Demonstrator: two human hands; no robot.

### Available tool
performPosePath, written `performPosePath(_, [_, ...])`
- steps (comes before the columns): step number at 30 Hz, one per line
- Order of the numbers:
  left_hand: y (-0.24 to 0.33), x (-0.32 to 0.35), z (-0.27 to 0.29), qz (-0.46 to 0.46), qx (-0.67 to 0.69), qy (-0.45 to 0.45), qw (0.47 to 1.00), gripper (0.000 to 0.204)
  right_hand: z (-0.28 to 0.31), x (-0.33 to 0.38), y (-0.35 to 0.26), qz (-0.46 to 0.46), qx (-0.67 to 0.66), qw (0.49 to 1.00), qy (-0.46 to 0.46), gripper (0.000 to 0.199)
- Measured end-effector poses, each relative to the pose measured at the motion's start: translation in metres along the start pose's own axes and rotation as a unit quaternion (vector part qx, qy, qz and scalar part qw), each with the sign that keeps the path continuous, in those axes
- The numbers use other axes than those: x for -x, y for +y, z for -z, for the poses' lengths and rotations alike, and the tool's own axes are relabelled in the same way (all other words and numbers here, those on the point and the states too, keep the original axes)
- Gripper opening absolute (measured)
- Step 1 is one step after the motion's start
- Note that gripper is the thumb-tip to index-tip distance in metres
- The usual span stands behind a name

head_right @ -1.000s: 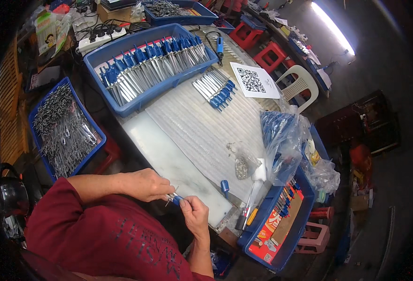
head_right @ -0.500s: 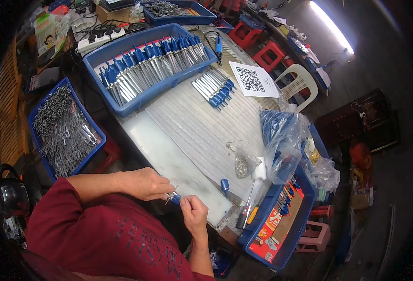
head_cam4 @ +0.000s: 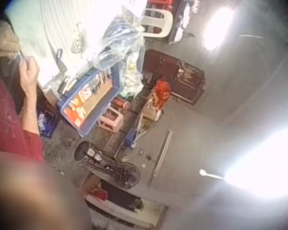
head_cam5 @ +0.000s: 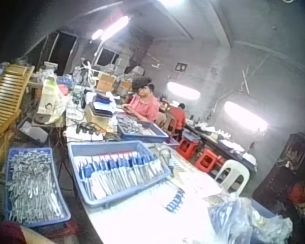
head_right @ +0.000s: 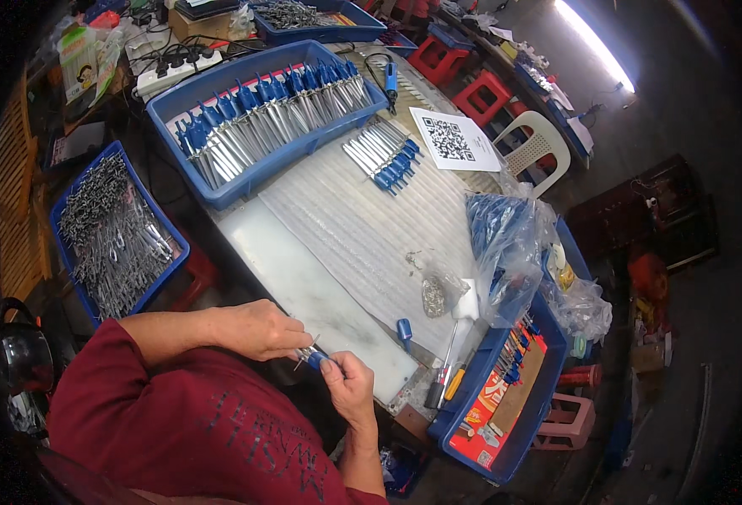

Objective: Assembling handheld tools by inserting metal shafts and springs into blue plastic handles at a workstation.

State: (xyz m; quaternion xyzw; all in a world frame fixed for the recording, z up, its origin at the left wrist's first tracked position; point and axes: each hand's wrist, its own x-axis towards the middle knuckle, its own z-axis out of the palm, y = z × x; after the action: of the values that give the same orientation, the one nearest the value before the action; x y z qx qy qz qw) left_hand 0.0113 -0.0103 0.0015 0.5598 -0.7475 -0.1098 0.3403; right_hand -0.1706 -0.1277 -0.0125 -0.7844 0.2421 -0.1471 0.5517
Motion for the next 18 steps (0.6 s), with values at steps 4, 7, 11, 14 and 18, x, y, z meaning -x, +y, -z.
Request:
performPosePath(4, [0.001,-0.003,0.0,0.0,-0.021,0.002,1.0,0.02,-0.004,-0.003,-0.003,0.069,0.083,0.992,0.067,0.021])
performPosePath(7, [0.0,-0.005,0.0,0.009,-0.052,0.005,0.999,0.02,-0.008,-0.007,-0.005,0.071,0.101,0.986,0.11,0.021])
performPosePath(11, [-0.009,-0.011,0.003,0.002,-0.063,0.006,0.998,0.021,-0.008,-0.013,0.004,0.054,0.088,0.99,0.091,0.02])
performPosePath(14, [-0.019,-0.018,0.01,0.003,-0.077,0.004,0.997,0.022,-0.011,-0.016,0.004,0.082,0.003,0.981,0.175,0.026])
performPosePath(18, [-0.05,-0.035,0.031,0.006,-0.123,0.093,0.988,0.027,-0.006,-0.015,0.031,0.049,-0.073,0.967,0.239,0.029])
